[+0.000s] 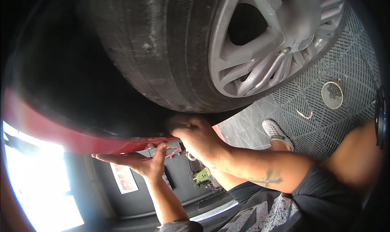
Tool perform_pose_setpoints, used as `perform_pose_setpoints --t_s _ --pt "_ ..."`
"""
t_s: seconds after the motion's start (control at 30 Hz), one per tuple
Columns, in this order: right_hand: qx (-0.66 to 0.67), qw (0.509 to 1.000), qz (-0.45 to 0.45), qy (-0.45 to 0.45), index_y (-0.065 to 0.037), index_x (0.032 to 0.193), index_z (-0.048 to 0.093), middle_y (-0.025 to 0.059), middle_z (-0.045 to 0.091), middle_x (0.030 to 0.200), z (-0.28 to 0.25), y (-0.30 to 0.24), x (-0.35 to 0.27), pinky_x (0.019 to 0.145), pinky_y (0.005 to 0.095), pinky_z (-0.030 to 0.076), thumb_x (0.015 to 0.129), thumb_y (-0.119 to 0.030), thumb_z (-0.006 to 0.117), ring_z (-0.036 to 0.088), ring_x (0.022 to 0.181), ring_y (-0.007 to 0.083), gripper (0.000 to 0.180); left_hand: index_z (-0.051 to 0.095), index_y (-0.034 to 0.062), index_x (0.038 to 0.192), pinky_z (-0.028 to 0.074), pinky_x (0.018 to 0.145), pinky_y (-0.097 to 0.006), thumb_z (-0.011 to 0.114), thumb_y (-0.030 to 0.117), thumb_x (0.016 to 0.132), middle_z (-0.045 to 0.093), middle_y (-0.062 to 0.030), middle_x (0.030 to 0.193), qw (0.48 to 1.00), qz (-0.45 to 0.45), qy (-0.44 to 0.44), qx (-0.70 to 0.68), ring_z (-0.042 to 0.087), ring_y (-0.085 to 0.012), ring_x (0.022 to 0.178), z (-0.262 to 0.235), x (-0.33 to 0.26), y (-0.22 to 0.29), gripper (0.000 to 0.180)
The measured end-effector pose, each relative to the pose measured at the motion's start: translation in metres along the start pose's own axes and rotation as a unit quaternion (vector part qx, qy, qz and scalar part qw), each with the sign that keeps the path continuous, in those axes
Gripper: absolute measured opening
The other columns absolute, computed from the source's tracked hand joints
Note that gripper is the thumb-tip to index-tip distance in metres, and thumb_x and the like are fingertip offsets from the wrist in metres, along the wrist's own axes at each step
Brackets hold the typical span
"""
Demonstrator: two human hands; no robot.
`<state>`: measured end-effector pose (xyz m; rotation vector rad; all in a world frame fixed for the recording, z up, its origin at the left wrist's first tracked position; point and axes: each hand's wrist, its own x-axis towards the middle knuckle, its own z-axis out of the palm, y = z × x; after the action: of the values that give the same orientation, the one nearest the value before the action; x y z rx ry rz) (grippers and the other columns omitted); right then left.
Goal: The person is sitting on the floor and repairing a dent on the side of a red car near the rear wheel. They use a small metal tool to push and adjust the dented area from underneath the panel, repeatedly checking the surface with their hands.
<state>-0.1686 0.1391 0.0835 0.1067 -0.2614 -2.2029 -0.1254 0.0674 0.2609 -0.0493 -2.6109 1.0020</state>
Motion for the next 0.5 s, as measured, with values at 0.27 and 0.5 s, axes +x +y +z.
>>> perform_pose_setpoints --t_s 0.27,0.5 --pt "-0.238 0.968 -0.075 -0.015 0.013 0.128 0.064 0.0279 0.076 0.096 0.008 -0.025 -0.009 0.079 0.038 0.059 0.088 -0.01 0.063 0.077 0.086 0.0321 0.046 -0.021 0.0106 0.166 0.0 0.127 -0.064 0.093 0.075 0.056 -0.02 -0.0233 0.173 1.0 0.003 0.008 0.022 -0.017 -0.0419 0.16 0.001 0.0 -0.002 0.17" --pt "-0.022 0.997 -0.076 -0.021 0.013 0.137 0.059 0.0191 0.075 0.091 0.014 -0.001 0.001 0.069 0.0316 0.056 0.084 -0.003 0.06 0.07 0.078 0.018 0.055 -0.02 0.0096 0.166 -0.004 0.125 -0.067 0.091 0.078 0.054 -0.021 -0.0257 0.172 0.999 0.003 -0.007 0.037 -0.021 -0.0431 0.159 -0.002 0.001 0.001 0.172"
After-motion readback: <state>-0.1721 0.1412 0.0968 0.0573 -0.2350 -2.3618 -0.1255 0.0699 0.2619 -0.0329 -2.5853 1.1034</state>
